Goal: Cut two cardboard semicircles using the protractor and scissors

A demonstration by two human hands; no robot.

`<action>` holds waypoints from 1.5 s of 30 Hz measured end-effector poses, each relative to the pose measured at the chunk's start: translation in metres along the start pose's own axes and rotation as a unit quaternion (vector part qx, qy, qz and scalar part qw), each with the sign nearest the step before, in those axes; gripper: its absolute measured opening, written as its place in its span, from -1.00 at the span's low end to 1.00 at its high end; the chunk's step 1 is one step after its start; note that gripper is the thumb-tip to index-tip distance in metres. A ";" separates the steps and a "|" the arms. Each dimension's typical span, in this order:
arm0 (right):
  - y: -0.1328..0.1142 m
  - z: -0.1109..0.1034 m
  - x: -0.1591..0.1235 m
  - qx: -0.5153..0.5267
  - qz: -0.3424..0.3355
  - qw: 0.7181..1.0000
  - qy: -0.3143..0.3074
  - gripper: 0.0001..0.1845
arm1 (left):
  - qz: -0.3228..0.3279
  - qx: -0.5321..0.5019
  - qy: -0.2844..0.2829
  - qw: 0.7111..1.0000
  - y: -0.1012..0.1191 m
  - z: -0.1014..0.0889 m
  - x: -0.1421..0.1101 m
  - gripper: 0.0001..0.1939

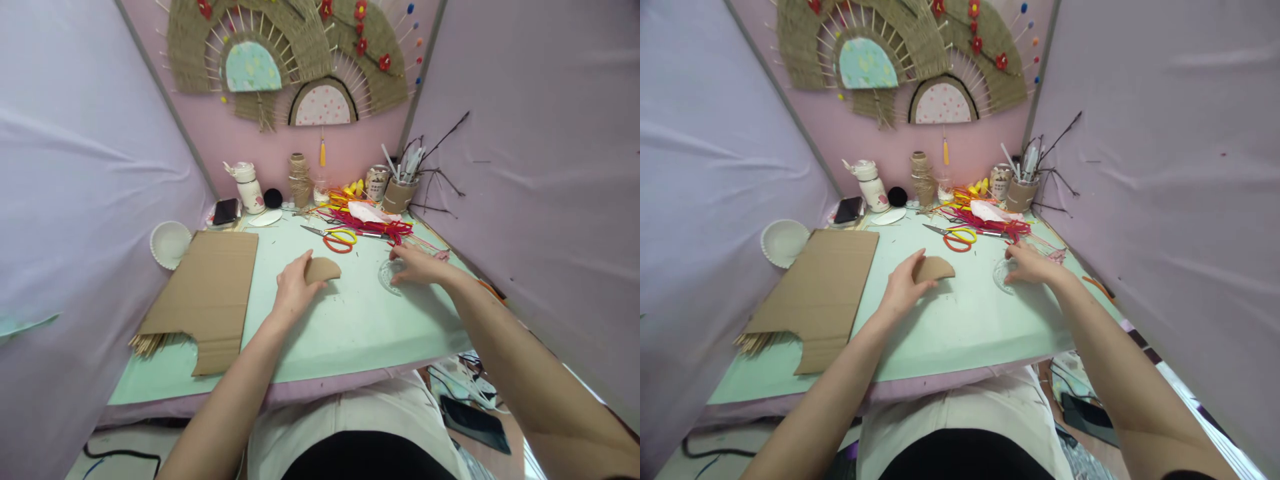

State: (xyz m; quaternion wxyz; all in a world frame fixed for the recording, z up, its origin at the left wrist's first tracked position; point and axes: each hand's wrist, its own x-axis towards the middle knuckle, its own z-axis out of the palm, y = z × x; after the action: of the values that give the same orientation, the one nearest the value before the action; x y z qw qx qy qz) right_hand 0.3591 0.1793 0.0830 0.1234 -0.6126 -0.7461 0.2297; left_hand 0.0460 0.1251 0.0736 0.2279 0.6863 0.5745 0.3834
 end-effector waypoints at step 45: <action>-0.103 0.111 -0.052 0.111 -0.315 0.942 0.034 -0.60 | 0.010 0.062 0.008 0.998 -0.003 -0.022 -0.112 -0.61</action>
State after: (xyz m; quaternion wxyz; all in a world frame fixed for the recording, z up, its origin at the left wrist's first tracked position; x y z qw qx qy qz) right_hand 0.2303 0.0926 0.0428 0.2822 -0.3360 -0.8662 0.2390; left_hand 0.0212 0.0153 0.0549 0.1766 0.7017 0.5921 0.3548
